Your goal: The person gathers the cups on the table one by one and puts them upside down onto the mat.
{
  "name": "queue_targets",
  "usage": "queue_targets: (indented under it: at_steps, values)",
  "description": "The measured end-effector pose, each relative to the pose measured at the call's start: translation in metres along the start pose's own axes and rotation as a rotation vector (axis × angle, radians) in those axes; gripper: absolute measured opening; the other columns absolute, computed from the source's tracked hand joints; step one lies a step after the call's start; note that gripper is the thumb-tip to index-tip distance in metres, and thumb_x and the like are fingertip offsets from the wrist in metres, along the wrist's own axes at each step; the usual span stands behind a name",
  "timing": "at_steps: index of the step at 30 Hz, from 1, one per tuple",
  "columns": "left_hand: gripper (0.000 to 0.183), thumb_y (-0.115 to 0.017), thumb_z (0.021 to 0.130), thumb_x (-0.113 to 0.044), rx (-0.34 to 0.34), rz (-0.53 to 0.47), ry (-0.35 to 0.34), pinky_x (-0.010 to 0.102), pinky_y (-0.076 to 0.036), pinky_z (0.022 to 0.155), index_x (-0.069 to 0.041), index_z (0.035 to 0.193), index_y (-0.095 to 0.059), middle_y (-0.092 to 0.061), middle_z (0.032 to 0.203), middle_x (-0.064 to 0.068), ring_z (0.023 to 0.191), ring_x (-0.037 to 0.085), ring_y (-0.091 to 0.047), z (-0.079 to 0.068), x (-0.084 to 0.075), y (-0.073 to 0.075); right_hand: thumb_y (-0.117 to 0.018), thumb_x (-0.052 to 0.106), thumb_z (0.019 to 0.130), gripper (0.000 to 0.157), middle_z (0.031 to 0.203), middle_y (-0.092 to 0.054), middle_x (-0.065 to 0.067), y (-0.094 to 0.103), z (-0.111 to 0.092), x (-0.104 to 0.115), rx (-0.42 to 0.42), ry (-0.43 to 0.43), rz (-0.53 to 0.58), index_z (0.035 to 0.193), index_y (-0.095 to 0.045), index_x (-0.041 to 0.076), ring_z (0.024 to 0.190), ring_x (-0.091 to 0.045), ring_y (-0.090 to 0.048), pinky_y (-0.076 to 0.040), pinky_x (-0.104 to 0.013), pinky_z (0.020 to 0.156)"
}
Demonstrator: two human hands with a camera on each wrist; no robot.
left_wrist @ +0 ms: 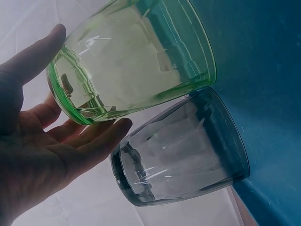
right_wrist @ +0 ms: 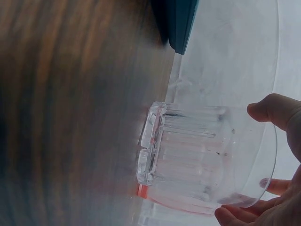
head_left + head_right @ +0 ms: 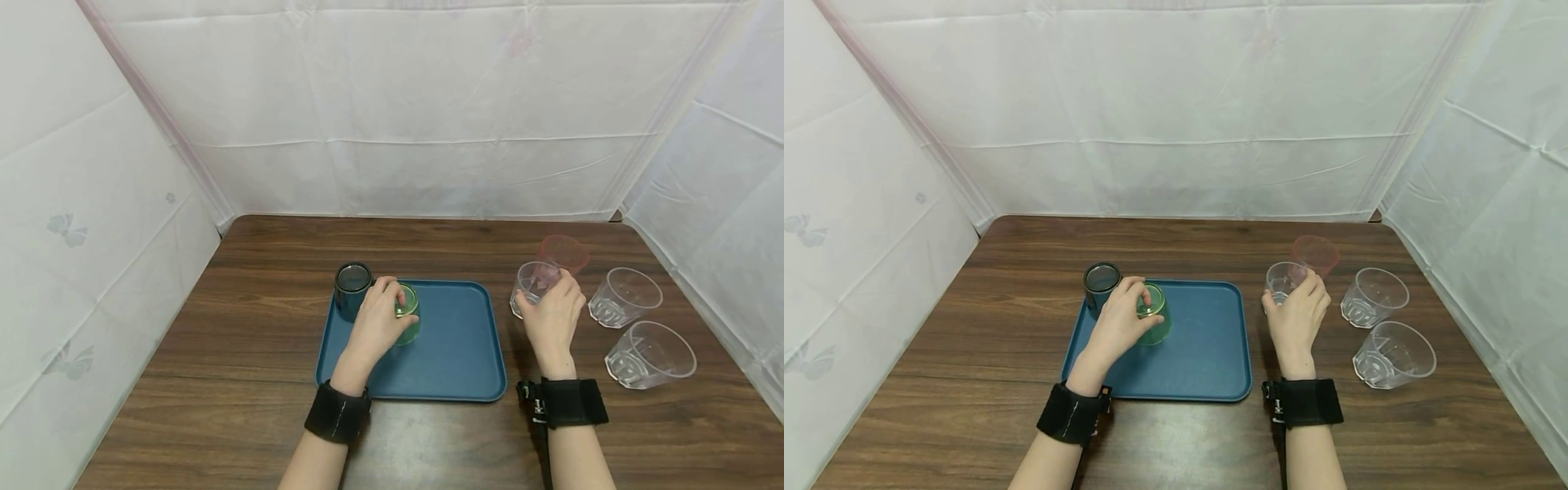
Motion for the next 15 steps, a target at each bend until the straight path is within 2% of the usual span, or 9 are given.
queue_targets:
  at_steps: [5,9,15]
  values:
    - [0.036,-0.076,0.072,-0.026,-0.024,0.046,-0.042,0.042,-0.043,0.088,-0.010,0.088,-0.048,-0.048,0.126,0.011,0.116,0.030,-0.043,-0.0003,-0.0011,0.0009,-0.075,0.020,0.068,0.073,0.113,-0.040,-0.033,0.0002,0.0004,-0.0006,0.002,-0.024,0.008,0.120,-0.038,-0.013,0.098,-0.048,-0.035,-0.031,-0.054,0.086]
    - [0.035,-0.075,0.073,-0.025,-0.040,0.073,-0.072,0.046,-0.039,0.095,-0.010,0.088,-0.048,-0.047,0.129,0.015,0.119,0.033,-0.041,-0.0003,-0.0013,0.0005,-0.075,0.019,0.068,0.070,0.112,-0.038,-0.032,0.0000,0.0000,-0.0006,0.015,-0.041,0.034,0.118,-0.038,-0.012,0.100,-0.048,-0.036,-0.032,-0.055,0.087]
    - [0.033,-0.076,0.072,-0.023,-0.049,0.088,-0.094,0.049,-0.038,0.095,-0.011,0.087,-0.049,-0.046,0.130,0.018,0.118,0.035,-0.042,-0.0003,-0.0016,0.0000,-0.075,0.017,0.068,0.068,0.110,-0.034,-0.033,-0.0005,0.0001,0.0000,0.032,-0.053,0.075,0.116,-0.037,-0.013,0.101,-0.047,-0.037,-0.032,-0.053,0.092]
Point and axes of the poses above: each hand's wrist, its own z-axis towards the middle knuckle, its own y-axis out of the back of the hand, x = y × z, the point moved 2 cm from there along z, towards the middle knuckle
